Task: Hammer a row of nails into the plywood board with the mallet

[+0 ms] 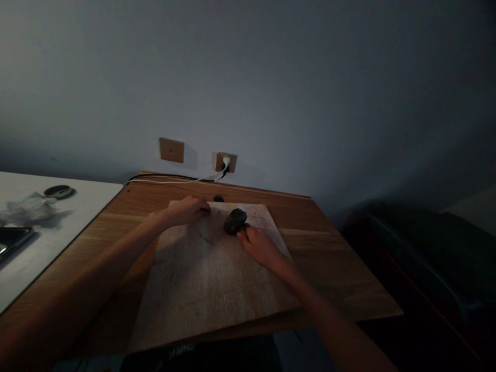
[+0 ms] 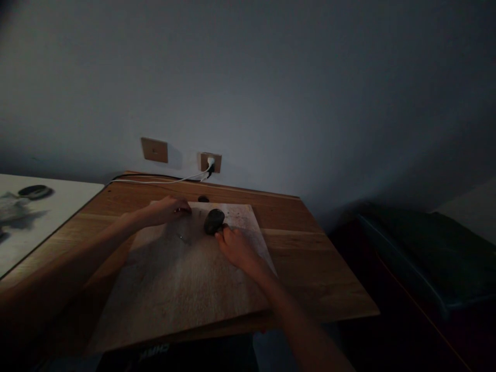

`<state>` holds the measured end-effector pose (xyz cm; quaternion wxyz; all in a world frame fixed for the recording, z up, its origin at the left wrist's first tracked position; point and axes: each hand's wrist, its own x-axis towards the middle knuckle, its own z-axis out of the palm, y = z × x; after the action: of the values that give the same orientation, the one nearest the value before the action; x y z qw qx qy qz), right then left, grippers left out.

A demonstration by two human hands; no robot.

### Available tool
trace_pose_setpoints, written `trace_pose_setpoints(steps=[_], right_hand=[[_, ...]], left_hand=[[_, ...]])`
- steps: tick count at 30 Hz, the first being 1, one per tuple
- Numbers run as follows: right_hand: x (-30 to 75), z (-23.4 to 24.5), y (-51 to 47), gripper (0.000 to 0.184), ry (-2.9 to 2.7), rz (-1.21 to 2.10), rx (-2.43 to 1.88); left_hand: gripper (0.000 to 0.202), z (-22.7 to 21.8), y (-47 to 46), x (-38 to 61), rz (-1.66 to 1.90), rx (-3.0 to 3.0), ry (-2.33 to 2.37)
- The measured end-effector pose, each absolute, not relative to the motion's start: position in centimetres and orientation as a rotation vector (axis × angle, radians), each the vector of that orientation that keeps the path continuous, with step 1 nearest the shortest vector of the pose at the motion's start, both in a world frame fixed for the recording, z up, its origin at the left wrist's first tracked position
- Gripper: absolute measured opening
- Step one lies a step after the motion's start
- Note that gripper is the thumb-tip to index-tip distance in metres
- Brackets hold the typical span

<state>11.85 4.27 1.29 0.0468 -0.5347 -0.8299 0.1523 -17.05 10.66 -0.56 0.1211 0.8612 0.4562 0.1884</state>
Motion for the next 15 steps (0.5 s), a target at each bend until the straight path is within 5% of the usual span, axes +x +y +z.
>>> trace_pose_setpoints(steps=[15], right_hand=[[12.0,0.9,4.5,0.034,-2.527,0.474,-1.633]], left_hand=[[0.034,-0.5,9.7,-14.8,0.665,2.528,1.296]])
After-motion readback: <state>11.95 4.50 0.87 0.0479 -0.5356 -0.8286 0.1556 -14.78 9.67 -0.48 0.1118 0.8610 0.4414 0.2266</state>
